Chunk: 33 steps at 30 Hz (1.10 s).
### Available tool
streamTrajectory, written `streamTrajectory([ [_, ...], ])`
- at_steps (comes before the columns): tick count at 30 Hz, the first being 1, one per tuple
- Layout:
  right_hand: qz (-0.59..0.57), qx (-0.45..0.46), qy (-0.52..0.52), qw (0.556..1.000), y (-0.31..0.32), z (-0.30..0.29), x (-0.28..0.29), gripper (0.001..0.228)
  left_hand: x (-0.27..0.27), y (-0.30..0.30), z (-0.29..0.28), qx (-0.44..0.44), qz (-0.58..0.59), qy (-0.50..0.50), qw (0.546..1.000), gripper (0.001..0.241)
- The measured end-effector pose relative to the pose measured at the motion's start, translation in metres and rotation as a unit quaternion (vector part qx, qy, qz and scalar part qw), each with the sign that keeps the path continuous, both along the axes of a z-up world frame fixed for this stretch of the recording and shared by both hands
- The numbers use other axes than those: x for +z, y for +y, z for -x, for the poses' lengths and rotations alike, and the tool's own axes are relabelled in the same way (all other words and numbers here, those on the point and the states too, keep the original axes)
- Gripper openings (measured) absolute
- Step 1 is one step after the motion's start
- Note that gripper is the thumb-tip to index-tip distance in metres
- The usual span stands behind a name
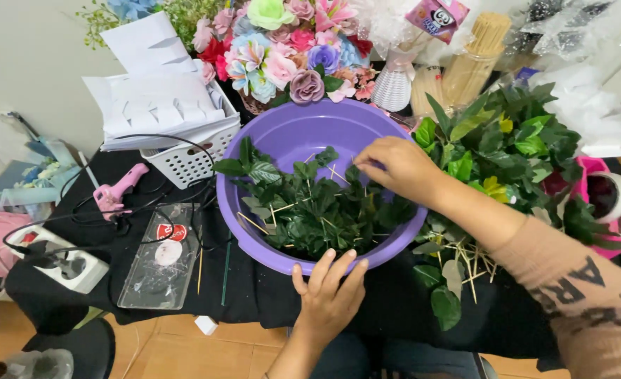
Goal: The person assembles a floral arrangement by attaching artificial leaves and flowers to wooden skewers. They repeatedly pick up leaves and flowers from a purple basin, secure them to the skewers, and place the completed stems into a larger arrangement on the table.
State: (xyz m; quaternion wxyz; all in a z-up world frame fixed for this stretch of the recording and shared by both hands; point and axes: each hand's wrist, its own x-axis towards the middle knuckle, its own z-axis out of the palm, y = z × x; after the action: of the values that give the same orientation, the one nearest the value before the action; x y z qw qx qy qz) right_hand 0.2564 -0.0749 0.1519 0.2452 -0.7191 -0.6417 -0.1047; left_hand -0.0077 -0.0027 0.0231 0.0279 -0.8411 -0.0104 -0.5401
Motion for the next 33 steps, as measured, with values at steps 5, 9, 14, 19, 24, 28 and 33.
streamTrajectory([
  [5, 0.195, -0.109, -0.175, 0.959, 0.098, -0.060, -0.086, 0.016, 0.004, -0.001, 0.008, -0.008, 0.016, 0.025, 1.000, 0.030],
  [9, 0.431, -0.213, -0.118, 0.869, 0.144, -0.071, -0.103, 0.040, 0.009, 0.003, 0.011, -0.034, 0.032, 0.036, 0.998, 0.030],
  [14, 0.402, -0.251, -0.075, 0.877, 0.148, -0.060, -0.084, 0.038, 0.010, 0.009, 0.012, -0.041, 0.033, 0.027, 0.998, 0.031],
  [19, 0.313, -0.274, 0.060, 0.908, 0.113, -0.046, -0.021, 0.016, 0.006, 0.007, 0.014, -0.029, 0.023, 0.015, 0.999, 0.032],
  [24, -0.002, -0.017, 0.240, 0.971, 0.027, 0.020, 0.032, 0.004, 0.022, -0.003, 0.012, -0.154, 0.115, -0.015, 0.981, 0.027],
  [28, -0.101, 0.027, 0.194, 0.975, -0.008, 0.032, -0.003, 0.011, 0.085, 0.005, -0.019, -0.140, 0.127, -0.071, 0.979, 0.020],
  [33, -0.288, 0.001, 0.328, 0.899, 0.001, 0.021, -0.020, 0.017, 0.144, 0.034, -0.087, -0.239, 0.437, 0.051, 0.865, 0.086],
])
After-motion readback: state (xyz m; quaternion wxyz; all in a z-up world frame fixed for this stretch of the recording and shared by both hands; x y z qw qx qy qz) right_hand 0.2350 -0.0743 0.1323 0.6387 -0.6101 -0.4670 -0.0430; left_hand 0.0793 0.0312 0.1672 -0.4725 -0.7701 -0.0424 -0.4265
